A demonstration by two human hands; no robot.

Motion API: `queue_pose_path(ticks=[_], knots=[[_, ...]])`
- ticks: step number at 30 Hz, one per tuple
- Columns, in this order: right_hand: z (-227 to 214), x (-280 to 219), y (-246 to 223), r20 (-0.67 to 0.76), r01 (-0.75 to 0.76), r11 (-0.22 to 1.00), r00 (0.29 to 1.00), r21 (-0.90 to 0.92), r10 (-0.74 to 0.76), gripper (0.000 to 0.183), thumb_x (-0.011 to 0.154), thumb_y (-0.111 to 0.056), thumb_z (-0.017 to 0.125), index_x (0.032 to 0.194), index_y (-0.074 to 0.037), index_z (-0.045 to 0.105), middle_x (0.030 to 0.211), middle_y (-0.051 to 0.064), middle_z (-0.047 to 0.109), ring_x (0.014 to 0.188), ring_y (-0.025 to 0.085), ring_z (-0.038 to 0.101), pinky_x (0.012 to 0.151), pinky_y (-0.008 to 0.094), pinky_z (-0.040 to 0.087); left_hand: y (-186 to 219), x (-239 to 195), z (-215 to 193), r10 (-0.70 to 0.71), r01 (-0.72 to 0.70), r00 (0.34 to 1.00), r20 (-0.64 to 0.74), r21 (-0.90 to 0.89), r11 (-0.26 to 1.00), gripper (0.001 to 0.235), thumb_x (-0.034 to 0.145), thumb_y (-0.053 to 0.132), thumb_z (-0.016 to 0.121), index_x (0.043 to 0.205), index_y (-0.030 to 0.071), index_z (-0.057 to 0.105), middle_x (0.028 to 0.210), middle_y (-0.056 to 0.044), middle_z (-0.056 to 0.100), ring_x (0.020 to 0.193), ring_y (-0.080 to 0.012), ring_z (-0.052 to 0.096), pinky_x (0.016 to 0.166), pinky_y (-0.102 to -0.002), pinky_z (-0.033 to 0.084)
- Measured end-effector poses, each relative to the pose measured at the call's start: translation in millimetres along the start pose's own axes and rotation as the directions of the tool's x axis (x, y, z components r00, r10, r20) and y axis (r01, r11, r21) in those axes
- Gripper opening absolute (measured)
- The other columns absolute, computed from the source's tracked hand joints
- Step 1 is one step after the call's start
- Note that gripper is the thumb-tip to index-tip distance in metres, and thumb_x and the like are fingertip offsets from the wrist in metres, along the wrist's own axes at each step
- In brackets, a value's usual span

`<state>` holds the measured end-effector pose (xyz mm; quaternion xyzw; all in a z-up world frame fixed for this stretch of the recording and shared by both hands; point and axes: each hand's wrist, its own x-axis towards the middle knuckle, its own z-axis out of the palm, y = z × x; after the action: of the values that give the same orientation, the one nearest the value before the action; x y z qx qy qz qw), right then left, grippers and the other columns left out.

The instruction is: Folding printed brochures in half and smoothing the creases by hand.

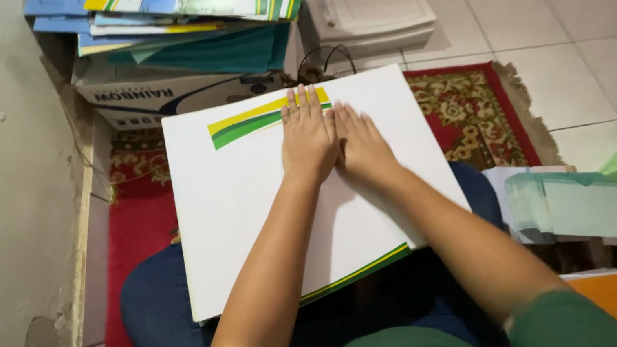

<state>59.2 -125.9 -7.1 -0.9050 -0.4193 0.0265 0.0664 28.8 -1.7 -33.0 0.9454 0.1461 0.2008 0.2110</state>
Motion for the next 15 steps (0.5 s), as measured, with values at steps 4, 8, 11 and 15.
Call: queue_pose_path(ticks=[4,8,11,15], knots=[[15.0,55.5,16.3,-0.010,0.063,0.998,0.998,-0.014,-0.063,0.069,0.099,-0.018,0.040,0.161,0.005,0.020,0.169,0.023,0.018,0.157,0.036,0.015,0.126,0.049,0.008,0.4,2.4,9.0,-0.027,0.026,0.999,-0.031,-0.024,0.999,0.065,0.108,0.043,0.027,0.155,-0.001,0.039,0.158,-0.025,0.041,0.152,-0.0408,0.029,0.123,-0.052,0.021],[34.4,84.2,30.2,-0.004,0.042,0.998,0.999,-0.048,-0.042,0.068,0.102,-0.020,0.042,0.162,0.001,0.017,0.170,0.020,0.013,0.158,0.033,0.012,0.125,0.050,0.013,-8.8,7.6,25.3,-0.043,0.036,0.990,-0.133,-0.057,0.998,0.065,0.108,0.042,0.027,0.152,-0.004,0.040,0.156,-0.027,0.042,0.150,-0.0429,0.033,0.124,-0.053,0.024],[38.5,72.0,31.1,0.003,0.011,0.999,1.000,-0.041,-0.011,0.070,0.101,-0.021,0.043,0.162,0.001,0.015,0.170,0.020,0.011,0.158,0.033,0.010,0.125,0.049,0.009,-13.4,8.0,34.5,-0.031,0.025,0.986,-0.167,-0.035,0.999,0.063,0.108,0.040,0.030,0.150,-0.005,0.042,0.154,-0.027,0.046,0.148,-0.0430,0.036,0.123,-0.053,0.026],[25.4,26.9,17.3,0.017,-0.009,1.000,1.000,-0.029,0.010,0.079,0.095,-0.028,0.050,0.162,-0.002,0.018,0.170,0.018,0.014,0.157,0.031,0.012,0.126,0.048,0.009,-10.8,6.1,28.9,-0.027,0.023,0.988,-0.153,-0.029,0.999,0.059,0.108,0.036,0.030,0.147,-0.004,0.049,0.152,-0.027,0.048,0.148,-0.0424,0.037,0.124,-0.052,0.022]])
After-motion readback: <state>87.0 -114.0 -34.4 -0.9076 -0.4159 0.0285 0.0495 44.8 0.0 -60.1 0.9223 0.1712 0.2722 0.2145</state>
